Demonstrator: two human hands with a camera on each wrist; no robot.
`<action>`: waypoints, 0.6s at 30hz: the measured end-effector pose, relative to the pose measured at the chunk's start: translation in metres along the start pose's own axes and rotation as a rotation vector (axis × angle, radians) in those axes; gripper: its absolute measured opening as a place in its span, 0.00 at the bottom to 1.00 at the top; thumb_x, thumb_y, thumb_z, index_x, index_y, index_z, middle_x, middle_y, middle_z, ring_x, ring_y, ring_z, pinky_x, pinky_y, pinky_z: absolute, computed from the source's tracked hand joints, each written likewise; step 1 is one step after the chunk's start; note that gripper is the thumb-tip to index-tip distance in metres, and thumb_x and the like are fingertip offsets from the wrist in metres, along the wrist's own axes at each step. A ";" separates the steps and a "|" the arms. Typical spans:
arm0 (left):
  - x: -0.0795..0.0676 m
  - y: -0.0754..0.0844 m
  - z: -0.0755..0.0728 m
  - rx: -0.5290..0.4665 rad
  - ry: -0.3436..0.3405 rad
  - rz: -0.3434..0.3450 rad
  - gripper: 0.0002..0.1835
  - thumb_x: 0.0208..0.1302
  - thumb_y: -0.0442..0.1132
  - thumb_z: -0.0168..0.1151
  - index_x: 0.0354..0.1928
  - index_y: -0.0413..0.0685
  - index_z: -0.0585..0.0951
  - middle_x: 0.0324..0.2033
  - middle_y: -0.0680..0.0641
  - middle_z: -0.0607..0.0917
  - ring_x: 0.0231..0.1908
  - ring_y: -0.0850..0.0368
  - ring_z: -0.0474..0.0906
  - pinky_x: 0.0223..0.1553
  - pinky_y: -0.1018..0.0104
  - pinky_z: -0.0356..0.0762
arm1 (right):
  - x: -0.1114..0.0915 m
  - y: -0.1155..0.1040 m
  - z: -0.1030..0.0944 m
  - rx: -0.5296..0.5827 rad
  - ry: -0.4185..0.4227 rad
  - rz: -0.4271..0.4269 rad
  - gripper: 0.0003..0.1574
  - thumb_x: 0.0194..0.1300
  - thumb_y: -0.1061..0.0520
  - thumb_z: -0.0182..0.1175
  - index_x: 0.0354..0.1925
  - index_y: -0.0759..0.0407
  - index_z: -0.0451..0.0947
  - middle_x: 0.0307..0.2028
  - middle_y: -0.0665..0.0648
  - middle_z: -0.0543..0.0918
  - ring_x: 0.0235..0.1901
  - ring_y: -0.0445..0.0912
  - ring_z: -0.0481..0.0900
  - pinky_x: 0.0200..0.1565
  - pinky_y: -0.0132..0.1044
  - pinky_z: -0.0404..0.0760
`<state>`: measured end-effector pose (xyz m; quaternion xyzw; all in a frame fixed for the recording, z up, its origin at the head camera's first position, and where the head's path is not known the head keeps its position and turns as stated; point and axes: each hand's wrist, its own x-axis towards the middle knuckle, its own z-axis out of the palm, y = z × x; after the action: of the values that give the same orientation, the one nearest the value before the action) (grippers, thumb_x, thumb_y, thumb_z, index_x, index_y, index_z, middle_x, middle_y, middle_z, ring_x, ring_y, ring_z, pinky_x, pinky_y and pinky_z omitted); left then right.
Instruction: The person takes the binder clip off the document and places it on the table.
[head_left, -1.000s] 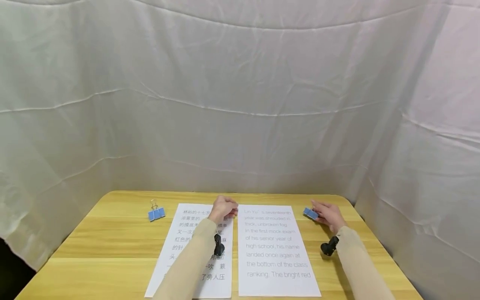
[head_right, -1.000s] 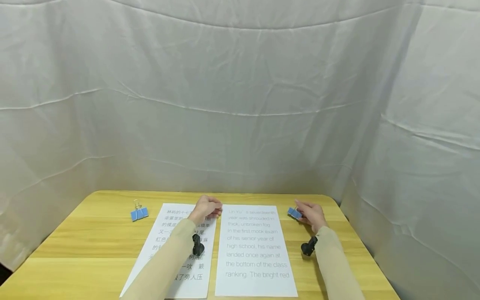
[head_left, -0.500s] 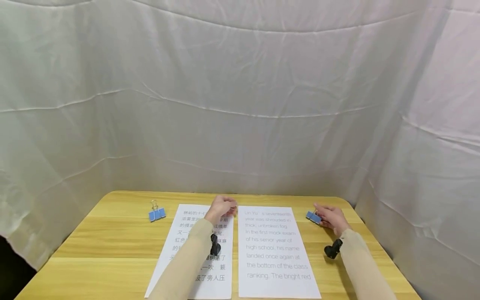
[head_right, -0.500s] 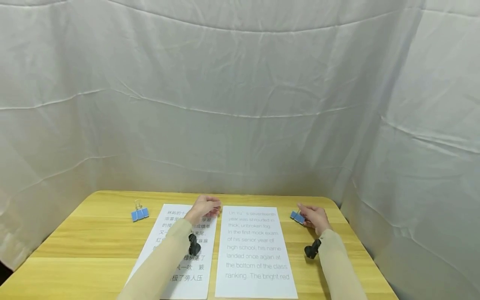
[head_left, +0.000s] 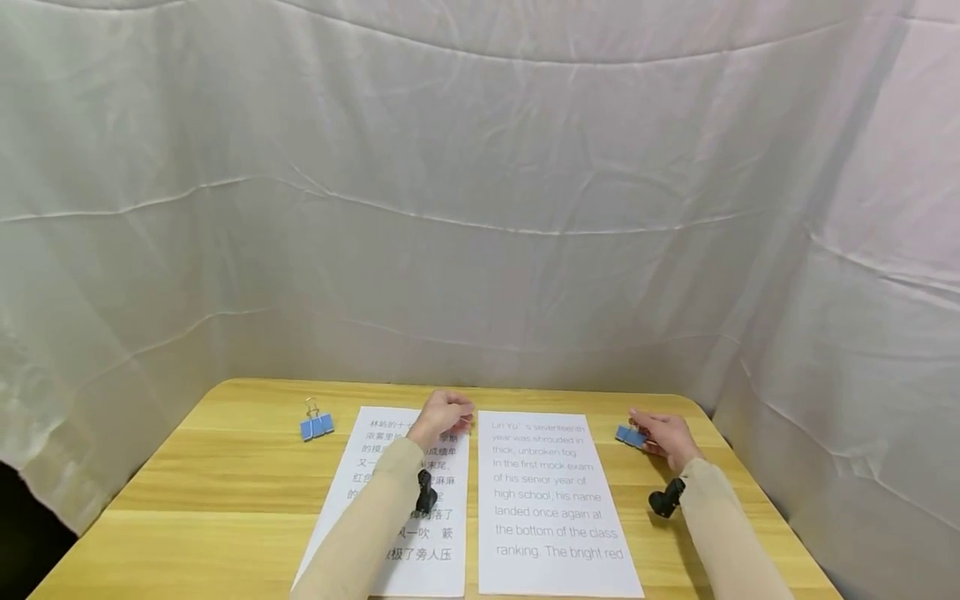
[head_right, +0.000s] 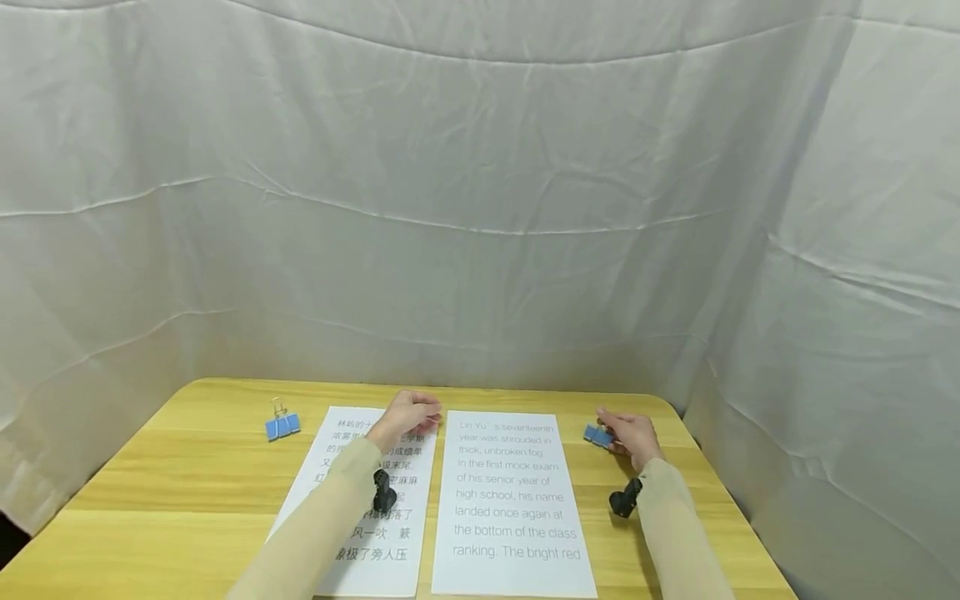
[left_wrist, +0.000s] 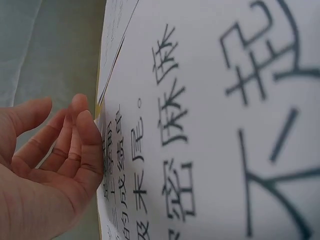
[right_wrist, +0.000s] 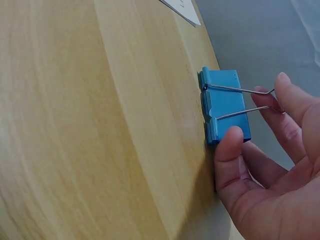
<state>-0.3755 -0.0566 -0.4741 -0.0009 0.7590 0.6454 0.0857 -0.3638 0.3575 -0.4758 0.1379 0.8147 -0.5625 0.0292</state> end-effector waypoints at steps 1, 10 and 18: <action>-0.001 0.000 0.000 -0.001 -0.004 -0.002 0.17 0.69 0.36 0.59 0.55 0.32 0.79 0.42 0.35 0.85 0.37 0.48 0.85 0.39 0.61 0.84 | 0.000 0.001 0.000 -0.006 0.009 -0.004 0.38 0.67 0.38 0.60 0.61 0.66 0.75 0.42 0.52 0.81 0.35 0.42 0.75 0.36 0.30 0.81; -0.002 -0.003 -0.005 0.007 -0.065 -0.018 0.16 0.69 0.37 0.59 0.53 0.34 0.80 0.42 0.35 0.86 0.36 0.50 0.84 0.39 0.62 0.82 | 0.000 0.005 -0.004 -0.042 0.031 -0.044 0.33 0.71 0.44 0.58 0.62 0.67 0.74 0.49 0.61 0.82 0.37 0.44 0.77 0.35 0.30 0.81; -0.006 -0.004 -0.008 -0.007 -0.097 0.014 0.16 0.69 0.36 0.58 0.53 0.33 0.79 0.43 0.34 0.85 0.37 0.49 0.83 0.41 0.61 0.83 | -0.001 0.004 -0.003 -0.048 0.032 -0.052 0.35 0.70 0.43 0.58 0.63 0.68 0.73 0.45 0.58 0.83 0.36 0.42 0.77 0.35 0.30 0.81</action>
<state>-0.3703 -0.0661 -0.4763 0.0355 0.7517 0.6479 0.1180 -0.3614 0.3615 -0.4776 0.1248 0.8318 -0.5409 0.0049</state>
